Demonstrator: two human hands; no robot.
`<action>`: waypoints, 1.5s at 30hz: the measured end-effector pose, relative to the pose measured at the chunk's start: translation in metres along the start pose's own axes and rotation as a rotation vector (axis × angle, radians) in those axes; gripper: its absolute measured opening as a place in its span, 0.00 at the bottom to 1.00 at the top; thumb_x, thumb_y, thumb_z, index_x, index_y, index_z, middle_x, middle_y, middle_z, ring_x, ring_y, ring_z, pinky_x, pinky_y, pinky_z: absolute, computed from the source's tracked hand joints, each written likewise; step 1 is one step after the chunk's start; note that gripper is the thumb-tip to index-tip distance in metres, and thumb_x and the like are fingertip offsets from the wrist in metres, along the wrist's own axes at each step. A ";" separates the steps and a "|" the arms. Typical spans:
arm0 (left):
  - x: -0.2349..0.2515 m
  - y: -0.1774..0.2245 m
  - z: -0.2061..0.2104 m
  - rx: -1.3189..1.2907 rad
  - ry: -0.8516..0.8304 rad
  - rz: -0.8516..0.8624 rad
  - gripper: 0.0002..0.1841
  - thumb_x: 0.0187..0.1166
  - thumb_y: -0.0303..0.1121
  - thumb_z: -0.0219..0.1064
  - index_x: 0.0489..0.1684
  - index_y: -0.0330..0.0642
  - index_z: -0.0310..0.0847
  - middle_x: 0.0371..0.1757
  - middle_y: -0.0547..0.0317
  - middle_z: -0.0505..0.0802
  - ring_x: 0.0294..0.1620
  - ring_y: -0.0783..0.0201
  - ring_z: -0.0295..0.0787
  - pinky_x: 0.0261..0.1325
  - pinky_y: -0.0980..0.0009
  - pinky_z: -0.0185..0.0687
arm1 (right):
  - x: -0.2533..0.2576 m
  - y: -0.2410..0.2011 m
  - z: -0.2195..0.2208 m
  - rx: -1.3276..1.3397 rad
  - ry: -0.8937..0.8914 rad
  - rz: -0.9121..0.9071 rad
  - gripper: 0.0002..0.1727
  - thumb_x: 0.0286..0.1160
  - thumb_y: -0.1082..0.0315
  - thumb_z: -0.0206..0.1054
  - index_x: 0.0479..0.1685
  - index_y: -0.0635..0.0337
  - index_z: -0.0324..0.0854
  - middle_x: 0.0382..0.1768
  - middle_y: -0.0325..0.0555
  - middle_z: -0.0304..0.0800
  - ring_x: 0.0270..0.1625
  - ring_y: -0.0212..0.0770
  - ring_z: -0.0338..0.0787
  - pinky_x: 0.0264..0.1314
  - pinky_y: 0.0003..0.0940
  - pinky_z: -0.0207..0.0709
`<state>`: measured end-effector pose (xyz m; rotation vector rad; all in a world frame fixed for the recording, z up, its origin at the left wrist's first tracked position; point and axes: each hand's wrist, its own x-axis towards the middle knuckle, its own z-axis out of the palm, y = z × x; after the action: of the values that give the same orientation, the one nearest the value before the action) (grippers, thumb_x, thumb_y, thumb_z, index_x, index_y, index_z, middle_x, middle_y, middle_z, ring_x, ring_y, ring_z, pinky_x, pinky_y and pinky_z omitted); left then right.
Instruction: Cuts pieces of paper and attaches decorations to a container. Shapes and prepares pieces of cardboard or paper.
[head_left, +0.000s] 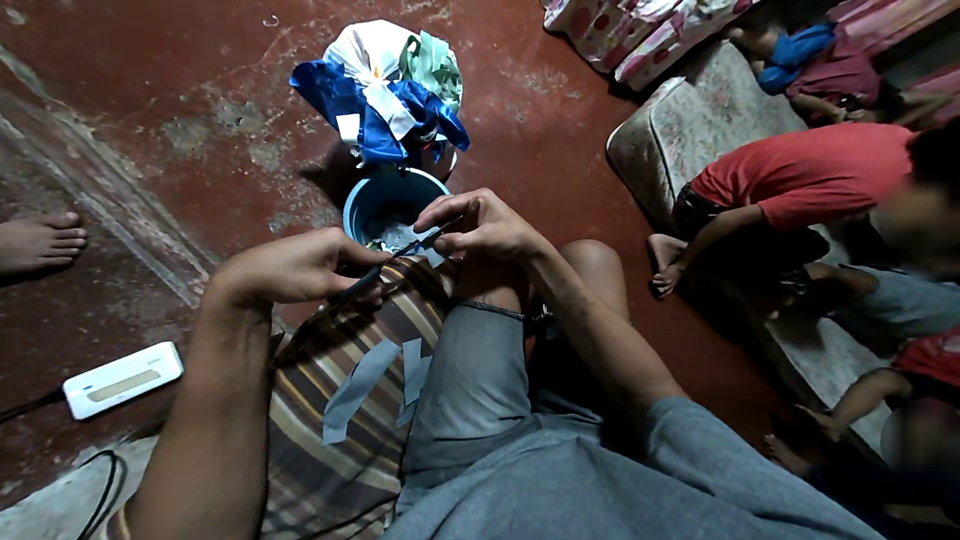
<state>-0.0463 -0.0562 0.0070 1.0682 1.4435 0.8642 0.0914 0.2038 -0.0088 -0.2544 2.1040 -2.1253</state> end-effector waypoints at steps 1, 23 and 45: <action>0.000 0.000 0.000 0.020 0.001 -0.001 0.22 0.74 0.22 0.71 0.69 0.42 0.87 0.41 0.58 0.98 0.40 0.65 0.96 0.47 0.71 0.94 | 0.000 0.000 0.000 -0.004 -0.005 0.002 0.15 0.66 0.83 0.72 0.52 0.75 0.87 0.58 0.54 0.90 0.53 0.38 0.92 0.55 0.32 0.89; -0.002 -0.010 -0.012 -0.025 0.377 -0.125 0.22 0.76 0.23 0.72 0.71 0.41 0.84 0.43 0.53 0.97 0.42 0.62 0.96 0.47 0.68 0.92 | 0.051 0.121 -0.098 -0.366 -0.004 0.539 0.26 0.69 0.84 0.67 0.70 0.69 0.79 0.61 0.58 0.88 0.51 0.44 0.90 0.55 0.42 0.85; 0.028 0.003 0.017 -0.220 0.677 0.214 0.20 0.65 0.16 0.76 0.56 0.38 0.83 0.37 0.61 0.94 0.33 0.71 0.93 0.40 0.76 0.92 | 0.017 0.001 0.013 -0.032 0.011 -0.100 0.27 0.71 0.80 0.69 0.72 0.74 0.71 0.53 0.56 0.88 0.43 0.37 0.90 0.47 0.33 0.89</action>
<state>-0.0293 -0.0292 -0.0022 0.8015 1.7387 1.6076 0.0776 0.1869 -0.0098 -0.3602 2.1763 -2.1533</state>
